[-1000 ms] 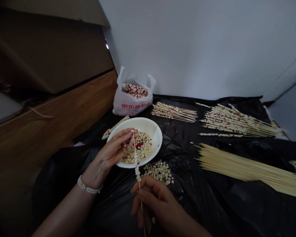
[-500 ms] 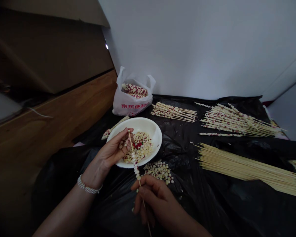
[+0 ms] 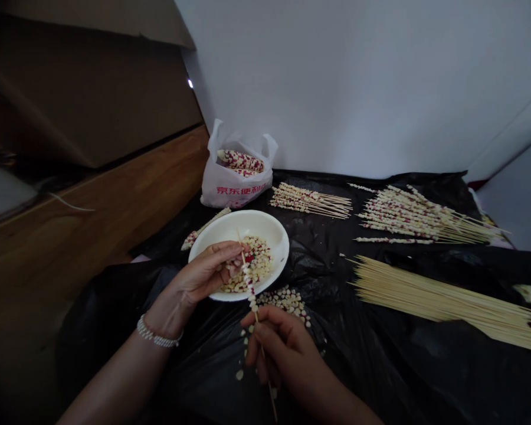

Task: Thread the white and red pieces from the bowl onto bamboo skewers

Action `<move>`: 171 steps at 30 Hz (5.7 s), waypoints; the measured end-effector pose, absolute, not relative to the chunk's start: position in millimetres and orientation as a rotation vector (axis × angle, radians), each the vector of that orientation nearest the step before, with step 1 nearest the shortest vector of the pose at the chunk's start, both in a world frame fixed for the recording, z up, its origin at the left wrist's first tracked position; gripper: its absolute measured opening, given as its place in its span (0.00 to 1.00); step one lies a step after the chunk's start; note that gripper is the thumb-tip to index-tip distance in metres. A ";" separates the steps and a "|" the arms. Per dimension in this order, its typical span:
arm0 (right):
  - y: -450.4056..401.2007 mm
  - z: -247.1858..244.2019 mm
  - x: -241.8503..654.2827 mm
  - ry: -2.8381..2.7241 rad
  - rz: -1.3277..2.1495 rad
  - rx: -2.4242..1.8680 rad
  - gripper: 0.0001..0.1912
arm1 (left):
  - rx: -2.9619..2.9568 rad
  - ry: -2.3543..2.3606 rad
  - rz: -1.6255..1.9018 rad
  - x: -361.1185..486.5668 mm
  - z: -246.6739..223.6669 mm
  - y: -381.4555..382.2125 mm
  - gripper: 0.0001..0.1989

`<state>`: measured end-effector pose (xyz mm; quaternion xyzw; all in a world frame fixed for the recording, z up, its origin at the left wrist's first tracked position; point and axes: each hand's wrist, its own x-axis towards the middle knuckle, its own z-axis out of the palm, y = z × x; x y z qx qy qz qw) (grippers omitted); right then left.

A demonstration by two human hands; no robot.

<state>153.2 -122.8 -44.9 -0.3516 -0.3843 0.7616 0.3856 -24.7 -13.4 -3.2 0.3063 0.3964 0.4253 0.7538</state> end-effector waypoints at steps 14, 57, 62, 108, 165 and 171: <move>-120.5 -45.4 156.4 -0.958 1.915 -0.897 0.13 | 0.350 0.746 1.059 -27.6 -4.4 -6.3 0.33; -122.6 -48.7 153.1 -0.951 2.004 -0.863 0.11 | 0.087 0.747 1.246 -27.0 2.9 -2.3 0.17; -123.0 -47.6 153.3 -0.938 2.009 -0.862 0.11 | 0.141 0.789 1.178 -27.3 2.7 -2.2 0.23; -126.4 -50.8 151.0 -0.885 2.074 -0.820 0.12 | 0.328 0.851 1.196 -22.8 -0.3 -8.1 0.14; -126.1 -53.4 152.3 -0.759 2.105 -0.776 0.12 | 0.325 0.816 1.139 -26.6 -5.1 -4.3 0.06; -127.4 -54.6 152.8 -0.809 2.073 -0.800 0.13 | 0.358 0.896 1.089 -25.5 -0.1 -6.0 0.06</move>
